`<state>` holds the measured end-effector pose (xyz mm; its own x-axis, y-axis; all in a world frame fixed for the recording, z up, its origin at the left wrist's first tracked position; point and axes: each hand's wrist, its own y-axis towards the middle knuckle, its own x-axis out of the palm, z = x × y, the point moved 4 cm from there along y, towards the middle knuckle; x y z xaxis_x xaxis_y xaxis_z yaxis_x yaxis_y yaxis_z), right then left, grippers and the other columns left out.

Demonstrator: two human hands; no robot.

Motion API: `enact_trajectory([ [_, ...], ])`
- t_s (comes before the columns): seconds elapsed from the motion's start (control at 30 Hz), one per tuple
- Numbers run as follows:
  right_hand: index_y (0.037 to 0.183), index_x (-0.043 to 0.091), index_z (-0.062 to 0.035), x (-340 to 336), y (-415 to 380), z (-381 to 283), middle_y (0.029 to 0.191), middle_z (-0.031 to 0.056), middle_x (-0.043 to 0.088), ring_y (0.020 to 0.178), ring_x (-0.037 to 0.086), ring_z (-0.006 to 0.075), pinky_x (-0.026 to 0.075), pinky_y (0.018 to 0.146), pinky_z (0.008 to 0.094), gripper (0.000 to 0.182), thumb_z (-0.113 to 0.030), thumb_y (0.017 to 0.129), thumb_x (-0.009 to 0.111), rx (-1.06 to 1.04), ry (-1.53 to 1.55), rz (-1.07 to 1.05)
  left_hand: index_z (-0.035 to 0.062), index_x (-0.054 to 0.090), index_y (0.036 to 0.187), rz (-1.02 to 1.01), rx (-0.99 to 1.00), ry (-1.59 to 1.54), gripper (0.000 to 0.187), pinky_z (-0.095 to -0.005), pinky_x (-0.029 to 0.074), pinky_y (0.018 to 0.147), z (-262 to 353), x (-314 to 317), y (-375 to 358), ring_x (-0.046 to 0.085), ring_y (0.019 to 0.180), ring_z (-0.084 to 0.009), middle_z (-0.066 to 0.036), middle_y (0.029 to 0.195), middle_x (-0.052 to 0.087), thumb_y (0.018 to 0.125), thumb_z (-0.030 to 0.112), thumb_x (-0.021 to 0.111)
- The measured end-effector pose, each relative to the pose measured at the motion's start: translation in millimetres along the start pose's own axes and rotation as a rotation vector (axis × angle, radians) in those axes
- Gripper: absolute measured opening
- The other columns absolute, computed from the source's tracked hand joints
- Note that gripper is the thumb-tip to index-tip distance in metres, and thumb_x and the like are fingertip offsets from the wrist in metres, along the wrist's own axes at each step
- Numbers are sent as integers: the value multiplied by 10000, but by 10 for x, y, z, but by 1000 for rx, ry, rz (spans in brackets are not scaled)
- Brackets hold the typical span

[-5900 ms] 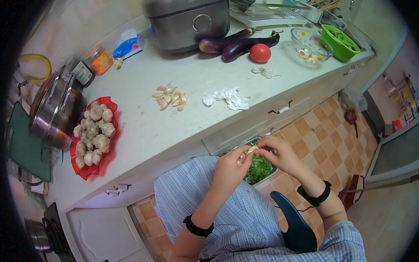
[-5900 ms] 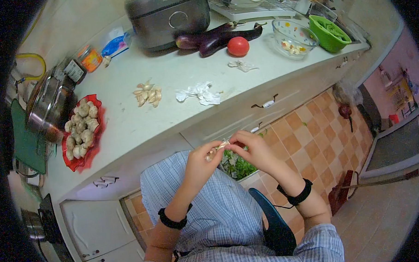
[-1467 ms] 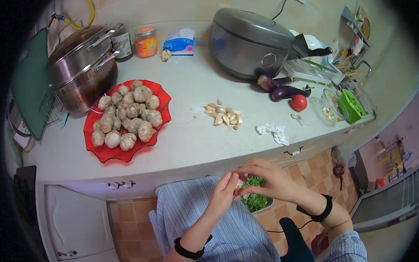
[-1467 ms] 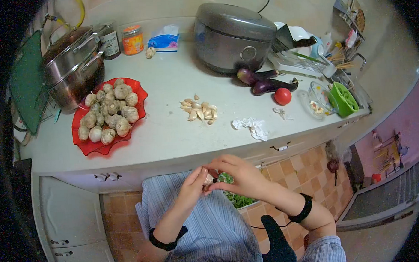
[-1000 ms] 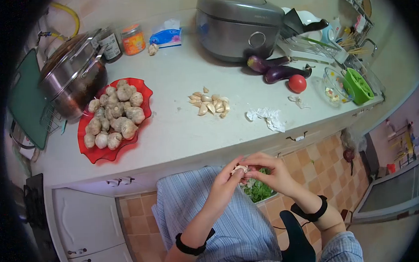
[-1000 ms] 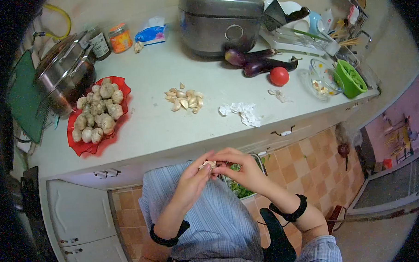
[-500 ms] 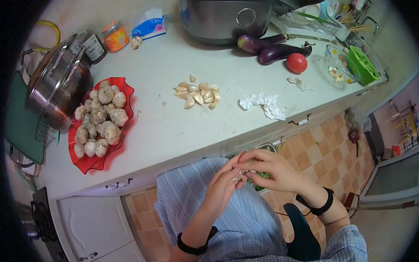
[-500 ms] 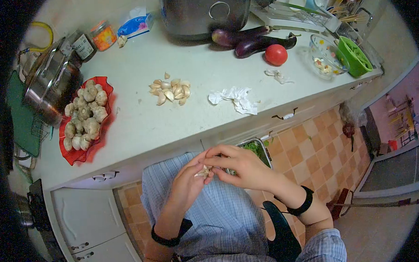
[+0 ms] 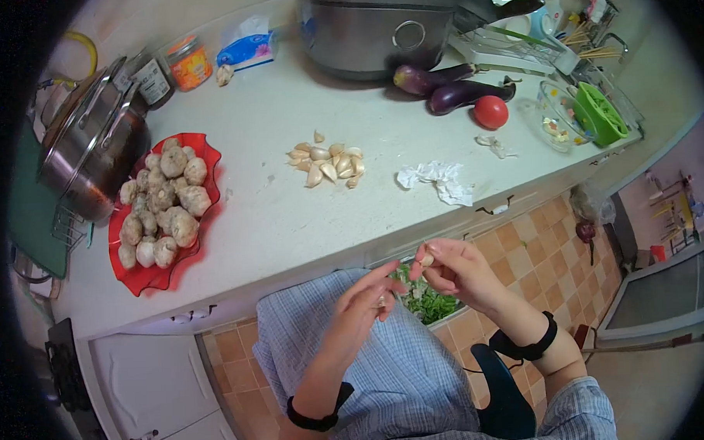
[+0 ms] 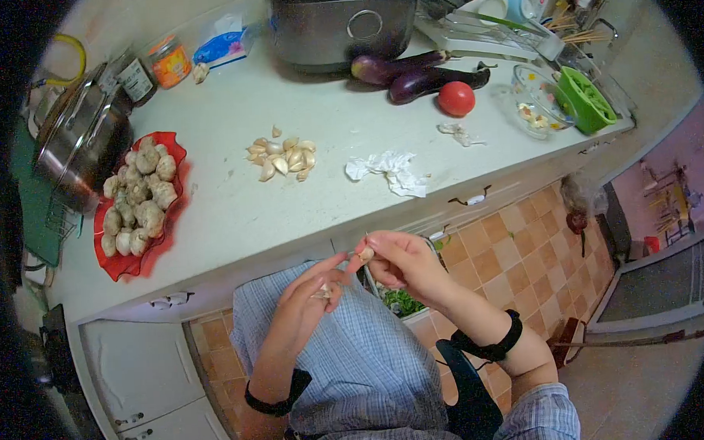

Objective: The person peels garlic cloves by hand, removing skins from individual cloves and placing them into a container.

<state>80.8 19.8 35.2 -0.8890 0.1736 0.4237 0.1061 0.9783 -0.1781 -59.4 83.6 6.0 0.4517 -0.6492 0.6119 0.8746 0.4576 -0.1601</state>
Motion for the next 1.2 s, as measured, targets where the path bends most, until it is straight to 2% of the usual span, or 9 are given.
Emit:
enact_trajectory([
  [0.03,896,503,-46,54,-1,-69,636,0,499,447,277,44,224,382,180,247,-256,909,372,34,43,30,-24,367,1240,16,-1,-9,385,-212,346,616,-10,-38,-9,407,682,-84,-63,880,498,877,106,365],
  [0.17,842,448,-65,156,104,-312,556,-52,269,431,237,32,196,370,181,238,-279,911,370,52,109,-82,-62,334,1241,-26,42,-60,423,-257,354,704,10,-66,-66,417,759,-115,-70,899,481,867,127,389],
  [0.33,842,475,-41,308,507,-647,534,-55,297,443,257,31,227,375,185,234,-263,895,421,-101,-372,4,-44,346,1238,45,-5,0,406,-275,390,721,74,-64,-141,432,744,-107,-64,885,471,848,53,408],
  [0.43,971,549,7,382,766,-747,591,-14,487,534,497,66,428,481,193,237,-196,864,489,-143,-561,6,-10,412,1195,1,12,-42,329,-244,416,650,95,-101,-189,449,703,-92,-68,869,478,880,76,369],
  [0.57,982,556,4,703,749,-687,726,59,608,642,564,86,462,540,211,190,-110,833,522,-112,-612,-219,-8,452,1136,136,206,157,288,-221,413,577,266,-136,-233,454,642,-75,-41,828,487,886,127,405],
  [0.63,972,563,2,774,649,-636,712,69,611,639,568,89,456,544,222,186,-104,824,529,-163,-734,-233,2,483,1089,352,400,278,263,-186,392,527,495,-121,-269,444,592,-55,-22,810,495,874,152,457],
  [0.8,893,594,-58,908,356,-630,703,56,522,597,541,195,431,533,300,169,-160,758,590,-595,-1408,-243,3,540,1011,377,393,384,233,-179,375,479,570,-130,-190,439,545,-45,-7,727,509,852,173,519],
  [1.03,826,583,-52,743,194,-556,777,59,514,670,548,213,445,567,297,155,-86,686,641,-608,-1363,-245,-2,584,955,172,143,266,222,-174,364,461,289,-157,-94,436,523,-42,-6,655,526,833,180,553],
  [1.2,855,585,-26,646,135,-538,794,55,552,726,565,184,451,624,268,185,-25,679,643,-558,-1072,-166,13,574,1035,203,203,277,260,-171,355,456,282,-56,-108,434,523,-41,-13,659,551,824,164,561],
])
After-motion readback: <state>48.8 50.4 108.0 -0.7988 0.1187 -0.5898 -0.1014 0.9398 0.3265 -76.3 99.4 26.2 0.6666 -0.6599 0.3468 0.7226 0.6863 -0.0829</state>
